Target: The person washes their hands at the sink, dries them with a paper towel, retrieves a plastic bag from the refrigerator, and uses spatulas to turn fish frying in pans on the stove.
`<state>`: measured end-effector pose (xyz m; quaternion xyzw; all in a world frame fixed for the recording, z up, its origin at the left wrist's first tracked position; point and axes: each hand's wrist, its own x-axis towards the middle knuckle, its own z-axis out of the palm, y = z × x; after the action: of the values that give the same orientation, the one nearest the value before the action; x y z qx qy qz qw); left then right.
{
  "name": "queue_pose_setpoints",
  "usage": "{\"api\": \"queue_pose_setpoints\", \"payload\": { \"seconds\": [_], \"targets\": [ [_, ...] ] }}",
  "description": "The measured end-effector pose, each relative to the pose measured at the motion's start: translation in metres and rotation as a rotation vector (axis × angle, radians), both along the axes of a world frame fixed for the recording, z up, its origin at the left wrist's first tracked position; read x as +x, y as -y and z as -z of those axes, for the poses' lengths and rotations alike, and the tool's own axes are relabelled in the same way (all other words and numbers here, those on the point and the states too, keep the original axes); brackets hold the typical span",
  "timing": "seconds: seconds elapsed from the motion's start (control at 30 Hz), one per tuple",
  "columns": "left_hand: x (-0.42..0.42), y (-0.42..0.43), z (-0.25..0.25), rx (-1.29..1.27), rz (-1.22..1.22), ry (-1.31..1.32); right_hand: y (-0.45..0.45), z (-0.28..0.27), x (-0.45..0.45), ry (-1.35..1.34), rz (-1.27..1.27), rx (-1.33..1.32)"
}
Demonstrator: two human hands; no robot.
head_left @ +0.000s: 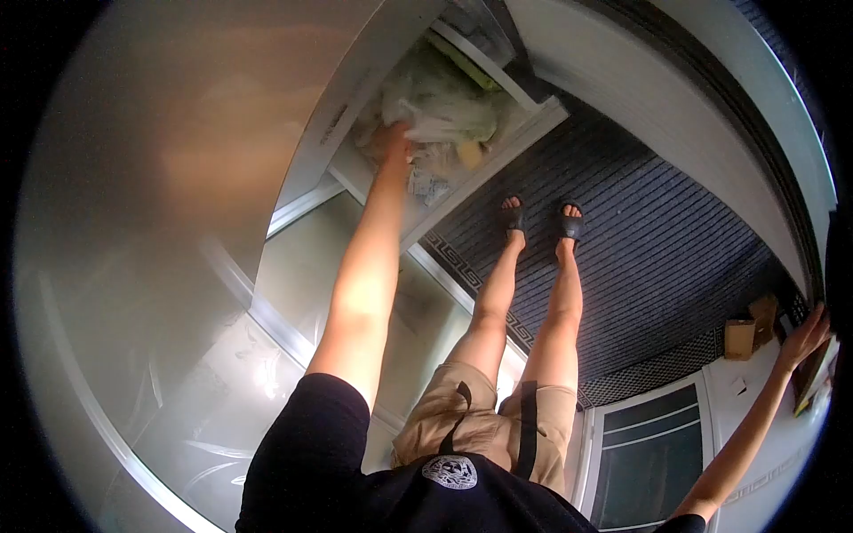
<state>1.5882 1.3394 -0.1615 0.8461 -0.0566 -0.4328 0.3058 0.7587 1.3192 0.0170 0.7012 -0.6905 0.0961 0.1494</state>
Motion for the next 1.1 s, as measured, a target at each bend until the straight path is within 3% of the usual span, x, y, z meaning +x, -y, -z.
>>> {"api": "queue_pose_setpoints", "payload": {
  "seconds": [0.03, 0.13, 0.23, 0.33, 0.4, 0.5, 0.57, 0.63, 0.67, 0.7, 0.73, 0.77, 0.8, 0.83, 0.93, 1.0, 1.07, 1.1],
  "targets": [
    [0.018, -0.010, 0.011, -0.085, -0.161, -0.173, 0.001, 0.002, -0.004, -0.004, 0.000, 0.007],
    [0.036, -0.027, -0.016, -0.277, -0.293, -0.576, -0.003, 0.003, 0.003, -0.011, -0.009, -0.004],
    [0.036, -0.041, -0.037, -0.213, -0.258, -0.678, -0.001, 0.005, 0.013, -0.007, -0.018, -0.018],
    [-0.001, -0.032, -0.080, -0.331, -0.432, -0.593, 0.005, -0.001, 0.026, -0.011, -0.026, -0.039],
    [0.001, -0.047, -0.092, -0.263, -0.488, -0.511, 0.009, -0.005, 0.045, -0.012, -0.037, -0.065],
    [0.002, -0.095, -0.125, -0.284, -0.558, -0.446, 0.017, -0.031, 0.125, -0.024, -0.077, -0.219],
    [0.005, -0.139, -0.154, -0.309, -0.531, -0.451, 0.011, -0.045, 0.198, 0.101, -0.036, -0.370],
    [0.039, -0.212, -0.159, -0.595, -0.387, -0.912, -0.032, -0.003, 0.239, 0.478, 0.063, -0.296],
    [0.018, -0.212, -0.185, -0.499, -0.460, -0.734, -0.053, 0.017, 0.259, 0.659, 0.123, -0.283],
    [-0.003, -0.210, -0.211, -0.401, -0.526, -0.556, -0.078, 0.039, 0.305, 0.888, 0.223, -0.030],
    [0.000, -0.231, -0.217, -0.356, -0.575, -0.565, -0.103, 0.061, 0.351, 1.062, 0.368, 0.227],
    [0.004, -0.251, -0.221, -0.312, -0.621, -0.572, -0.130, 0.096, 0.393, 0.700, 0.322, 0.682],
    [0.003, -0.264, -0.231, -0.274, -0.617, -0.596, -0.125, 0.079, 0.459, 1.073, 0.346, 0.941],
    [0.001, -0.275, -0.240, -0.236, -0.614, -0.618, -0.141, 0.110, 0.503, 1.230, 0.107, 0.802],
    [0.002, -0.318, -0.245, -0.081, -0.678, -0.517, -0.150, 0.188, 0.611, 2.223, 0.456, 0.957],
    [0.002, -0.358, -0.246, -0.023, -0.757, -0.459, -0.131, 0.191, 0.638, 2.203, 0.542, 1.094],
    [0.006, -0.398, -0.250, -0.013, -0.781, -0.472, -0.104, 0.167, 0.648, 1.627, 0.488, 1.146],
    [0.004, -0.413, -0.252, -0.031, -0.742, -0.510, -0.105, 0.165, 0.653, 1.612, 0.475, 1.103]
  ]
}}
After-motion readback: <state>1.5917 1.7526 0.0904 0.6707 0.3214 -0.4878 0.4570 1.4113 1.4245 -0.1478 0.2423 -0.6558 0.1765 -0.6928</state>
